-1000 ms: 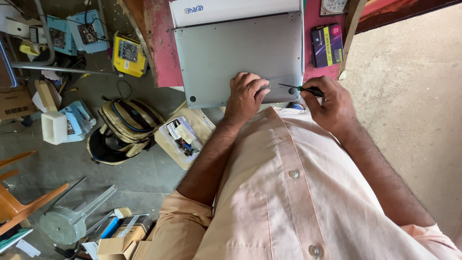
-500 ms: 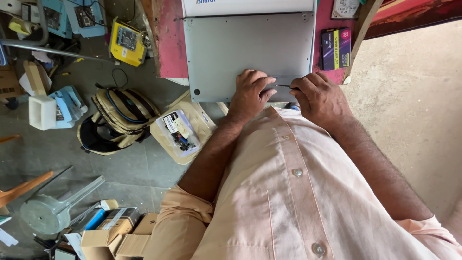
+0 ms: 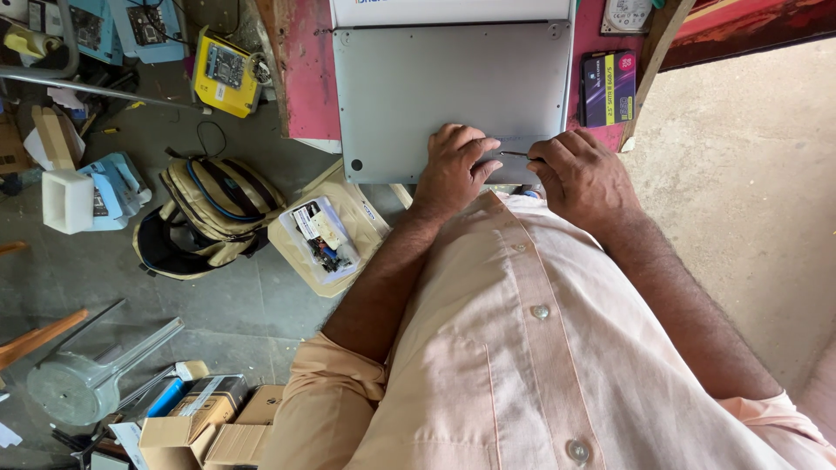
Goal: The person removes a small panel from the back of a laptop and then uses a screwdriver to remove several screws from the casing.
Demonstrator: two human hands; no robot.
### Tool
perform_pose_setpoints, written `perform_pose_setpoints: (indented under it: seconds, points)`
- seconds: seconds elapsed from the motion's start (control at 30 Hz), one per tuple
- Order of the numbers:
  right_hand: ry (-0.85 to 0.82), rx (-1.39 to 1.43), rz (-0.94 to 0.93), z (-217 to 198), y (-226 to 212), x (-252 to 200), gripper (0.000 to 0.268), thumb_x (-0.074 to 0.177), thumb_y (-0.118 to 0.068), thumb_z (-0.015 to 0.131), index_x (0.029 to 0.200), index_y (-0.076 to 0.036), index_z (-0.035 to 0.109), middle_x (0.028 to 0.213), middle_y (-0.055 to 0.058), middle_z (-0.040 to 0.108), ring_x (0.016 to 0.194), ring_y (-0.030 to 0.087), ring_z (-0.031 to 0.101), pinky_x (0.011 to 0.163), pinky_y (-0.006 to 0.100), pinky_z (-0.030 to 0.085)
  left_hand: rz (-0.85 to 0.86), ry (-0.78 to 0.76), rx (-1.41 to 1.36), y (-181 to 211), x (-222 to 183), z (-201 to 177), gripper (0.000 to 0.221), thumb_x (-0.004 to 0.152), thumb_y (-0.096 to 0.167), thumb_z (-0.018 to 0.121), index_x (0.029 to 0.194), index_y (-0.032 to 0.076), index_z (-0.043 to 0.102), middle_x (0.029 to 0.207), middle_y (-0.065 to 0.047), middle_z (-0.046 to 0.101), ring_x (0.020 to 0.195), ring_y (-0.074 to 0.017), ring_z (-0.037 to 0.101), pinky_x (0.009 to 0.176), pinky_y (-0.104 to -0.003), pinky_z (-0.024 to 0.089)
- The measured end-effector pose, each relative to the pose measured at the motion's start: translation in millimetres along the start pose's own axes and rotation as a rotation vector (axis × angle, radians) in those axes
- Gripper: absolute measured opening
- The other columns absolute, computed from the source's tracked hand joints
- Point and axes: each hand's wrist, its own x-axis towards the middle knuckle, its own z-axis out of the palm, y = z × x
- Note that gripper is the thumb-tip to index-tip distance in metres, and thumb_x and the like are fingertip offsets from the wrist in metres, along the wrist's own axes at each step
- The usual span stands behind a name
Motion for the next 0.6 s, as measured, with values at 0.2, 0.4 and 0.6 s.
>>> perform_pose_setpoints:
  seconds: [0.2, 0.4, 0.6]
  points:
    - [0.018, -0.034, -0.016, -6.7, -11.7, 3.2, 0.015, 0.096, -0.015, 0.072, 0.106, -0.007, 0.066, 0.099, 0.009, 0.066, 0.096, 0.029, 0.066, 0.087, 0.043, 0.056, -0.004, -0.005, -0.02, 2.6, 0.5, -3.9, 0.033, 0.086, 0.026, 0.084, 0.113, 0.014, 0.069, 0.112, 0.0, 0.061, 0.113, -0.022, 0.054, 0.101, -0.044, 0.042]
    - [-0.003, -0.044, 0.01, -6.2, -7.8, -0.2, 0.014, 0.097, -0.016, 0.074, 0.106, -0.008, 0.067, 0.095, 0.009, 0.066, 0.094, 0.028, 0.066, 0.083, 0.043, 0.057, -0.004, -0.012, -0.001, 2.4, 0.6, -3.6, 0.033, 0.087, 0.026, 0.083, 0.114, 0.015, 0.069, 0.112, 0.0, 0.06, 0.114, -0.0229, 0.054, 0.101, -0.045, 0.041]
    - [0.022, -0.034, -0.014, -1.4, -2.6, -2.4, 0.014, 0.097, -0.016, 0.074, 0.105, -0.007, 0.067, 0.096, 0.009, 0.066, 0.093, 0.028, 0.066, 0.084, 0.043, 0.057, -0.019, -0.024, -0.004, 3.8, 1.1, -4.5, 0.031, 0.088, 0.026, 0.083, 0.114, 0.015, 0.069, 0.112, 0.0, 0.061, 0.114, -0.0224, 0.054, 0.102, -0.045, 0.041]
